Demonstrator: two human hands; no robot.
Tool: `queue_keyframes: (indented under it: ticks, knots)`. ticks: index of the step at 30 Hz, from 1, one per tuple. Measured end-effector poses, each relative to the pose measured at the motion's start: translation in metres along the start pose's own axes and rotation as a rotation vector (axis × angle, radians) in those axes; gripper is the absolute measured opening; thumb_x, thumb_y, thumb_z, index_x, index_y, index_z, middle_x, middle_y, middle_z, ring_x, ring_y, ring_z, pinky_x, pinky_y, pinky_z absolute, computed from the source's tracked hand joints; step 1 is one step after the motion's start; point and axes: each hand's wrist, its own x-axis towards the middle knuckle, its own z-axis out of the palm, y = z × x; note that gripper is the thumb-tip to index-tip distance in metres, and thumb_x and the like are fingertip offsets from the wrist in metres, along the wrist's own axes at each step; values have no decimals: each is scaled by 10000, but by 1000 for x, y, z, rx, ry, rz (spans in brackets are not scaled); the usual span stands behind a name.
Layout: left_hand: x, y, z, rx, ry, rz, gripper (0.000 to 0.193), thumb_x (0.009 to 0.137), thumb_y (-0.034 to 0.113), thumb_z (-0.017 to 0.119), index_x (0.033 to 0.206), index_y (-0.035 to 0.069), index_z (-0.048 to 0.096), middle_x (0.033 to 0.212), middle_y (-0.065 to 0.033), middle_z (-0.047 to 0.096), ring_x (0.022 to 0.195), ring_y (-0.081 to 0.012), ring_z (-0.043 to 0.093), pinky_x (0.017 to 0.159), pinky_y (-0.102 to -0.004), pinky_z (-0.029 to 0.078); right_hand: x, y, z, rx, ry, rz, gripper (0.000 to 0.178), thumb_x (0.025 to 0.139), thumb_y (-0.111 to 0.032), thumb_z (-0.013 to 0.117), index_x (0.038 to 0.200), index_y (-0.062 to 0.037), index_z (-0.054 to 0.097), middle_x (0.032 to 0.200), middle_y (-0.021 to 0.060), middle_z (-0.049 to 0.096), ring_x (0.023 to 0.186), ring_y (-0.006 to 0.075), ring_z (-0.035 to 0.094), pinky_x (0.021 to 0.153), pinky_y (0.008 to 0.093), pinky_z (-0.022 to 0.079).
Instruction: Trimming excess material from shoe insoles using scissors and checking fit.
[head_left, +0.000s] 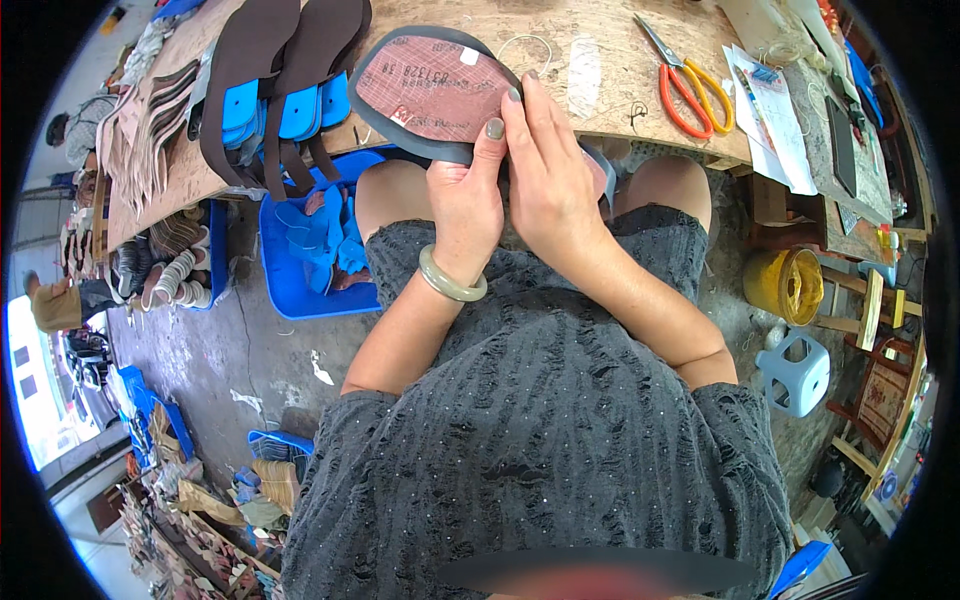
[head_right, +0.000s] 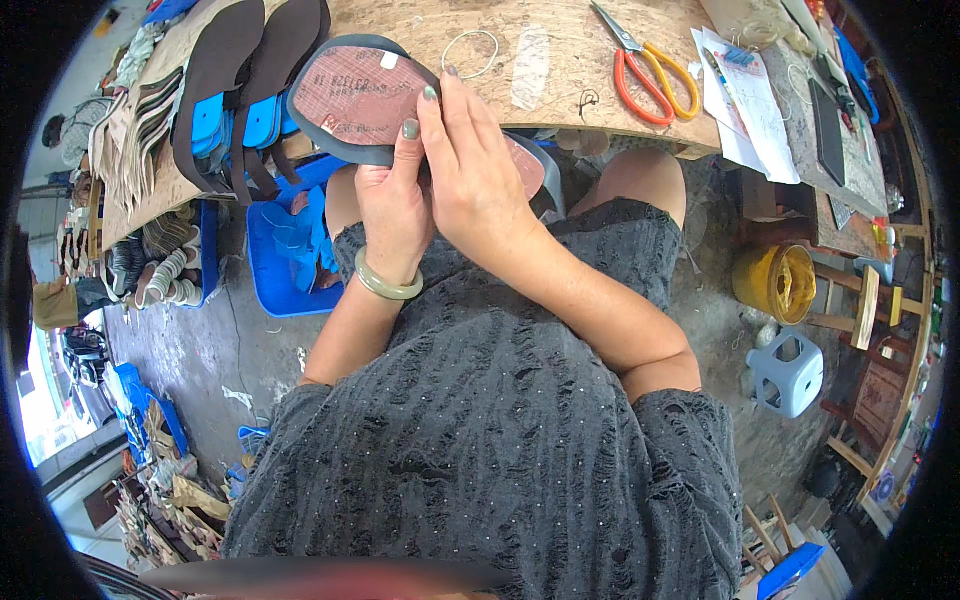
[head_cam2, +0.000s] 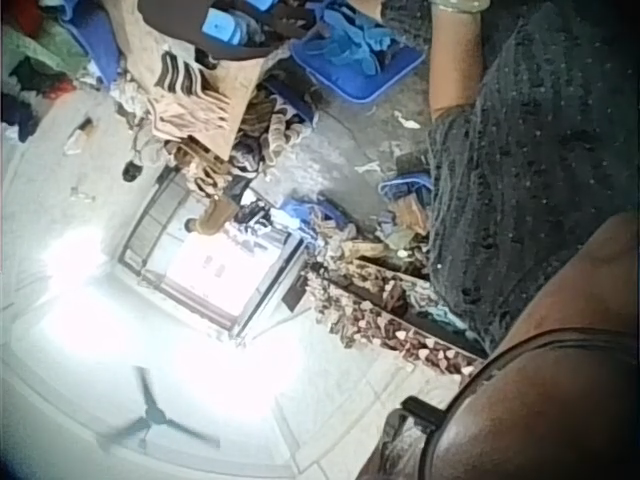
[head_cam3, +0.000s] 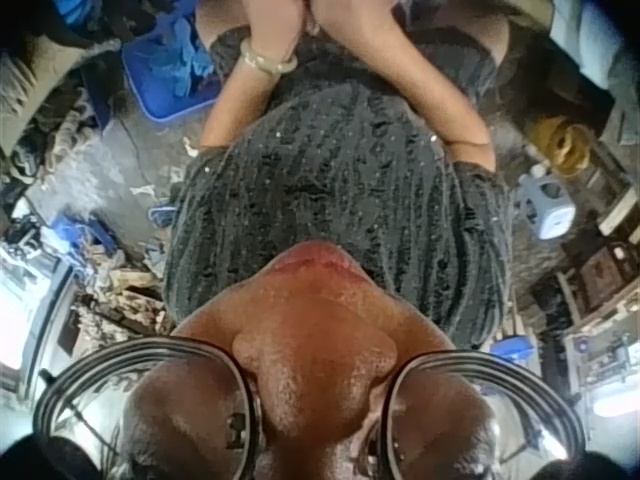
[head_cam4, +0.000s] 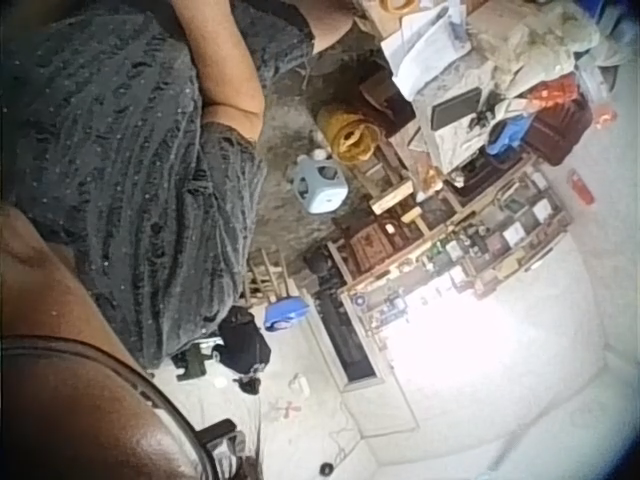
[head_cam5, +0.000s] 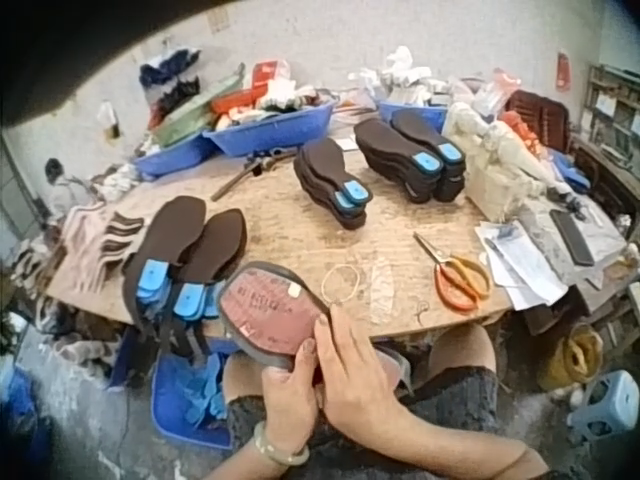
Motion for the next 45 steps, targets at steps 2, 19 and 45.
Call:
queue_keyframes:
  ticks: [2, 19, 45]
  knots:
    - [1, 0, -10, -42, -1, -34, 286, 975, 149, 514, 1213, -6, 548, 1184, -75, 596, 1058, -149, 566, 913, -293, 463, -6, -8, -5, -34, -73, -34, 501, 770, -8, 531, 1253, 100, 455, 1331, 339, 400, 1245, 471, 407, 1023, 488, 373]
    - [-4, 18, -37, -48, -403, -279, 358, 954, 240, 558, 1236, 21, 537, 1154, -61, 612, 1027, -131, 587, 869, -275, 482, 29, 17, -19, 1121, -218, 603, 516, 978, -440, 453, 1139, 31, 588, 1041, 98, 665, 912, 164, 621, 811, 286, 481]
    - [17, 56, -11, 210, -290, -169, 221, 894, 153, 650, 1022, -26, 659, 966, -43, 677, 844, -82, 612, 754, -214, 494, 36, 26, -42, 1630, -132, 775, 371, 823, -15, 582, 1187, 55, 548, 1088, 137, 643, 1007, 224, 623, 921, 349, 469]
